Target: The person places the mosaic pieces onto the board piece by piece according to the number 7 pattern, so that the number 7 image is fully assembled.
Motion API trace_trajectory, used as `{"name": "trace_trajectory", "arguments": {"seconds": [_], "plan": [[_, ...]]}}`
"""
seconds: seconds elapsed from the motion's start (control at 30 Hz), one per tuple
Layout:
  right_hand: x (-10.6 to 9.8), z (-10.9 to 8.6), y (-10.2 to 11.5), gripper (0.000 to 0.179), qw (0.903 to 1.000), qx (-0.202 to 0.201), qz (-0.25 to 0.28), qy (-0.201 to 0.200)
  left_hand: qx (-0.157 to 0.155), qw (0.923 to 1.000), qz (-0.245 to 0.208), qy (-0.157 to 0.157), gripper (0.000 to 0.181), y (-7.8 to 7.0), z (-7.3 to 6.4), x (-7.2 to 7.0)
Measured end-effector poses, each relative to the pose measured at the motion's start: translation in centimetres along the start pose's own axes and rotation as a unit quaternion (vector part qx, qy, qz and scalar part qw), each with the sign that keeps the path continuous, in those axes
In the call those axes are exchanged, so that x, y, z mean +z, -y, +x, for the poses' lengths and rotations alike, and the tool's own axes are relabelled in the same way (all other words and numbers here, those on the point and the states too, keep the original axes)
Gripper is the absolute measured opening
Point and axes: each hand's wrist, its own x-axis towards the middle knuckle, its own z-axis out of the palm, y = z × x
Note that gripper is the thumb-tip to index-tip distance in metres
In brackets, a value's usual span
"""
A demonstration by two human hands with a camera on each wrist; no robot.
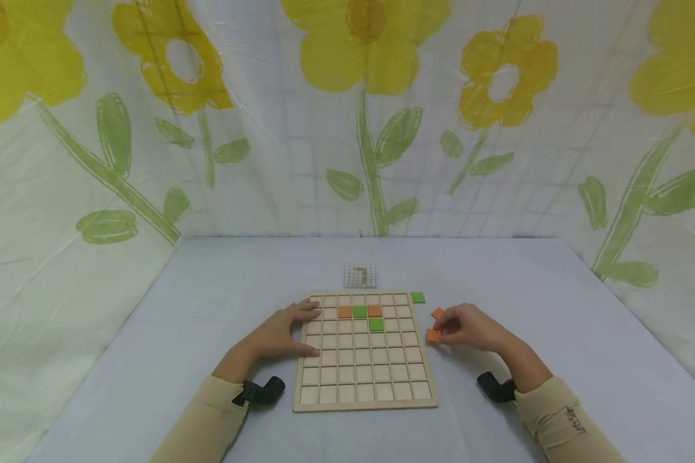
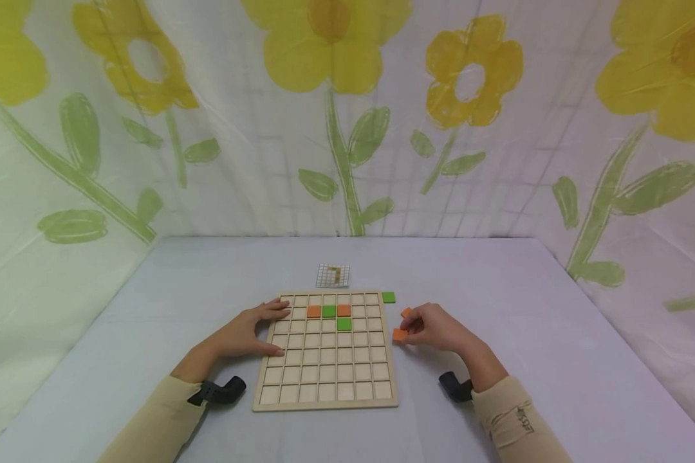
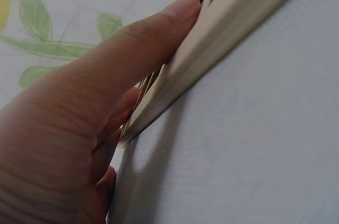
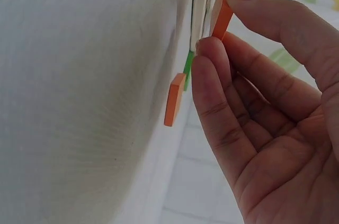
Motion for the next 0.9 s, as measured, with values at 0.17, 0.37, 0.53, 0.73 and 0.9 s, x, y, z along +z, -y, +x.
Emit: {"name": "trace_trajectory", "arguments": {"seconds": [0.17,0.37,0.53,0.73,0.9], "plan": [[0.0,0.3,0.1,0.018,0.9999,0.002,-0.013,-0.007,0.000,1.0000,-0.001,0.001,0.087,0.0,0.0,0.0],[0.0,0.9,0.4,0.020,1.0000,0.002,-0.009,-0.001,0.001,1.0000,0.000,0.000,0.087,0.0,0.0,0.0],[-0.1,1.4,1.0,0.019,0.9999,-0.008,-0.010,0.007,0.003,1.0000,0.001,-0.001,0.087,-0.1,0.0,0.0],[-0.1,2.2,1.8,0.021,0.9998,-0.015,-0.009,0.013,0.001,1.0000,0.003,-0.001,0.087,-0.2,-0.1,0.0],[0.0,2.8,2.3,0.019,0.9997,-0.012,-0.010,0.016,-0.002,1.0000,0.003,-0.001,0.087,-0.3,-0.1,0.0]]}}
